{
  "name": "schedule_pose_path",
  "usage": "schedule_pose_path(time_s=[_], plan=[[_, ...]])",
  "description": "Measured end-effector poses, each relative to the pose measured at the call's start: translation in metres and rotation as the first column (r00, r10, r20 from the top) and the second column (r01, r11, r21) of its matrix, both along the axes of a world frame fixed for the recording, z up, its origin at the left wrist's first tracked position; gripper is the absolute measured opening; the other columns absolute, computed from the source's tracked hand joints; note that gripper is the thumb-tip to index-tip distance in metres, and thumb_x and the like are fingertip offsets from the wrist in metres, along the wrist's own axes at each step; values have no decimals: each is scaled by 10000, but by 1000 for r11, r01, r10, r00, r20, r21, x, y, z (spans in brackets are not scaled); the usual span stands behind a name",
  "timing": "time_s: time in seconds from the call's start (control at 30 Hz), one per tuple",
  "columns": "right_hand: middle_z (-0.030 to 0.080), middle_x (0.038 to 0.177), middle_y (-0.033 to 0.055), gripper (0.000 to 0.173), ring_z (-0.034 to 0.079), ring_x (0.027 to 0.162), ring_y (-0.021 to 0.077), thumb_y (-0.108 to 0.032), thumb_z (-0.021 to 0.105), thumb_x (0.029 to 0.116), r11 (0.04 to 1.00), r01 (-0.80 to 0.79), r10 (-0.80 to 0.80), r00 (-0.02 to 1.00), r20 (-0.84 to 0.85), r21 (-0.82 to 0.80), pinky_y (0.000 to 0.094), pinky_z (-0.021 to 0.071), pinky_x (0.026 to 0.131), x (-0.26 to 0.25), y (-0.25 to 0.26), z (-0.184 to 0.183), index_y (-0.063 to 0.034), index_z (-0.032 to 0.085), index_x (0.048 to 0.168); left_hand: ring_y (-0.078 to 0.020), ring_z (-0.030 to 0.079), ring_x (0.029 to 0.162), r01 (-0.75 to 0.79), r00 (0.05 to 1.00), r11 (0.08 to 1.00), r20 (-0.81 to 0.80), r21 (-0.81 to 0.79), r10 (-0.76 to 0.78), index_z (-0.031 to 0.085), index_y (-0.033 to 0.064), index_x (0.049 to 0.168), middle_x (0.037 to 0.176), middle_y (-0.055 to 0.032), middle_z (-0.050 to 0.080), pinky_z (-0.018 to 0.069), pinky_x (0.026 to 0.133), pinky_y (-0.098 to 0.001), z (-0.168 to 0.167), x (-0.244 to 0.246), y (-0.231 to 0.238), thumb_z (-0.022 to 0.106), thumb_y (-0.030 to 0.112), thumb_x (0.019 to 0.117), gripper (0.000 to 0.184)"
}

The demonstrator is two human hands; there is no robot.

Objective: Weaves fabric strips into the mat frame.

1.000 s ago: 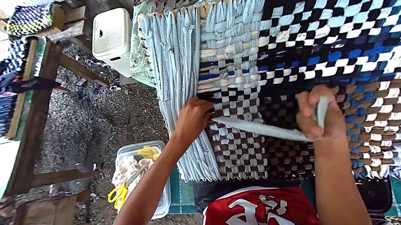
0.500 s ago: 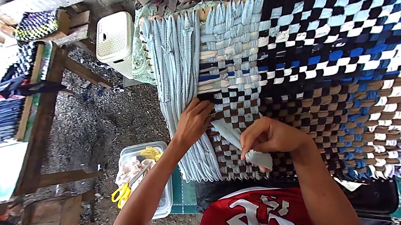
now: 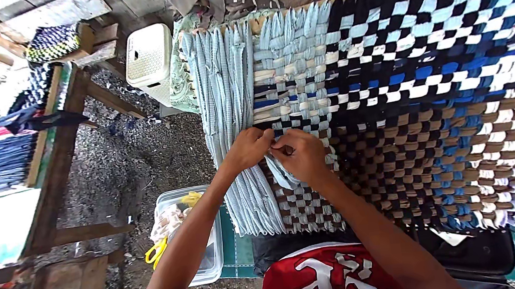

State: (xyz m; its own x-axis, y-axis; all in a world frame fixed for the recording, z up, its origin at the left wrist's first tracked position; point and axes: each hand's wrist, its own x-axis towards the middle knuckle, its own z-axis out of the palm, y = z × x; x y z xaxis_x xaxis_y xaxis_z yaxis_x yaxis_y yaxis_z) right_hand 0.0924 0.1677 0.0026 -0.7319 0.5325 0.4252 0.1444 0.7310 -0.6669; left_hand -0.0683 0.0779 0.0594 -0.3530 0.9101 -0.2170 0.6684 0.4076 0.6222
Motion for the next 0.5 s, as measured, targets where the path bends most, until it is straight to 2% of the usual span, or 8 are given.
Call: schedule_pose_path(time_s=[0.1,0.17,0.23,0.27,0.33,0.37,0.43,0.5], plan=[[616,805,23,160,603,653,181,-220,784,849,998,29,-28,1000,14,-54,410,499,532,-4,5,-3,-135,650,828,-159,559,615,27,999,998,33,-49,-25,599,117,664,631,-14,567,424,589,-426,0,-4,2,398,325,1065,495],[664,898,42,175,627,702,178,-165,803,832,959,-98,95,995,-23,-265,400,536,580,-2,22,2,-106,679,940,-173,604,662,86,996,996,-31,-13,-87,693,94,734,682,-31,636,479,643,-451,4,-6,-1,509,286,1058,420],[698,1056,85,307,668,758,179,-146,794,874,843,-252,211,967,-139,-476,359,579,603,4,37,12,-61,672,1142,-231,669,779,115,980,991,-173,66,-102,731,57,848,806,-85,689,546,743,-511,15,-1,-4,561,249,1035,317],[697,1107,93,350,693,781,180,-167,770,907,804,-282,222,959,-177,-524,342,606,595,8,41,19,-64,650,1219,-234,686,841,116,971,985,-224,128,-85,742,61,882,875,-86,712,557,790,-515,22,3,-4,554,228,1022,288],[692,1190,86,422,698,897,160,-238,747,936,816,-296,249,955,-161,-496,319,604,669,7,43,34,-79,635,1311,-197,702,889,87,976,956,-215,281,-25,752,52,966,945,-79,731,580,833,-466,45,11,1,517,207,1040,291],[694,1188,85,416,694,953,143,-275,725,952,833,-324,286,946,-151,-449,312,606,737,2,45,37,-63,649,1301,-162,708,873,59,987,931,-158,359,-1,744,36,1000,946,-73,737,596,825,-411,58,15,5,496,205,1063,307],[713,1065,73,271,694,960,132,-256,619,1025,829,-408,368,913,-176,-383,329,604,828,-7,52,50,-33,703,1155,-112,674,768,-20,999,841,42,541,-4,713,5,1000,874,-51,715,585,731,-314,81,19,16,458,188,1096,329],[730,988,79,259,708,914,171,-166,489,1065,778,-468,373,881,-290,-419,377,611,817,-9,70,71,6,682,1078,-100,622,681,-100,973,758,222,645,-61,668,6,1005,827,-24,677,546,632,-274,98,19,24,456,178,1102,289]])
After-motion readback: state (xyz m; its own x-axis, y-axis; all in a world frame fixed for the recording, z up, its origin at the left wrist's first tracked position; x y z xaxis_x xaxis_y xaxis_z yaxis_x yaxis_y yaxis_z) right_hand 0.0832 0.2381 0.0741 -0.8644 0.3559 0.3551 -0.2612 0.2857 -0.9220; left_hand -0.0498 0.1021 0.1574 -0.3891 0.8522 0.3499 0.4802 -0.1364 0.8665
